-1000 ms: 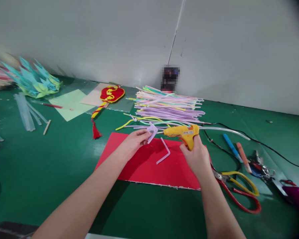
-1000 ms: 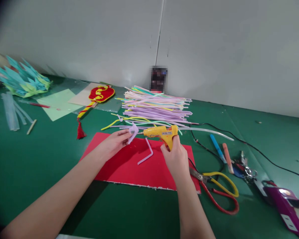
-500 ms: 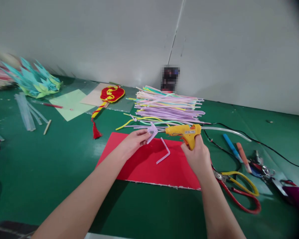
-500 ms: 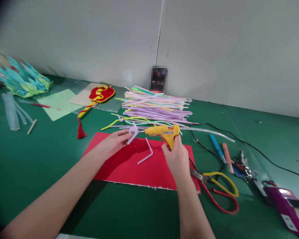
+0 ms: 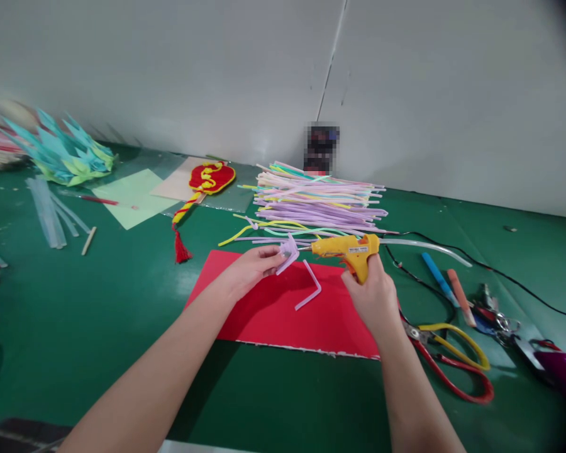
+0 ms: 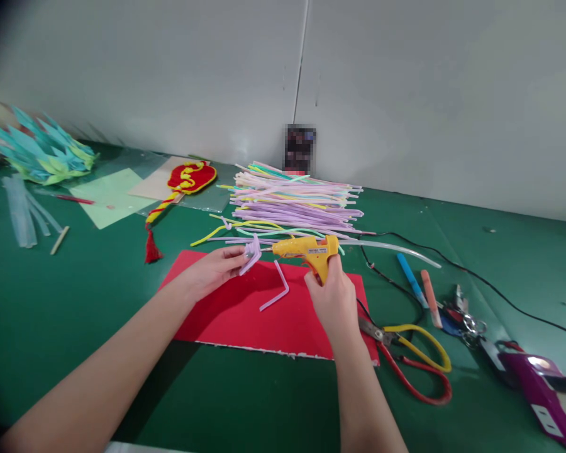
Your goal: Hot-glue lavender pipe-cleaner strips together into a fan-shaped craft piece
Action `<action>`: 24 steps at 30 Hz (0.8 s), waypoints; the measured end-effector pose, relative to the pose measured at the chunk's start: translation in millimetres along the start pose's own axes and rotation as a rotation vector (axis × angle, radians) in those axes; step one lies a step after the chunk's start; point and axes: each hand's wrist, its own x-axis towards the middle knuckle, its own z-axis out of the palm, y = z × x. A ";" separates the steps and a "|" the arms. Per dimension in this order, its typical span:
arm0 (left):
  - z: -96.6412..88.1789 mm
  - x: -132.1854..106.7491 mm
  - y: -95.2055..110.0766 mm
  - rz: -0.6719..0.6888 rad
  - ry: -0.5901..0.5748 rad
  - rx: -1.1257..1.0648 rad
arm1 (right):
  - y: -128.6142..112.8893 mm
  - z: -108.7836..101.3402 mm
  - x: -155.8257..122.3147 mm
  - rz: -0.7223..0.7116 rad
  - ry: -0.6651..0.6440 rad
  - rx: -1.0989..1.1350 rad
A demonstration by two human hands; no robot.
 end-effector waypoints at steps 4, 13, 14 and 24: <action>0.7 0.1 0.7 -0.002 -0.007 0.000 | 0.5 0.4 0.0 -0.003 0.000 -0.002; 2.3 -2.5 2.2 -0.020 -0.006 0.017 | 1.1 0.6 0.3 0.000 0.008 -0.012; 2.6 -2.8 2.5 -0.027 -0.006 0.021 | 1.3 0.8 0.4 0.001 0.010 -0.012; 4.6 -4.4 2.6 -0.042 -0.036 0.045 | 0.2 -1.1 -0.2 0.022 -0.014 -0.019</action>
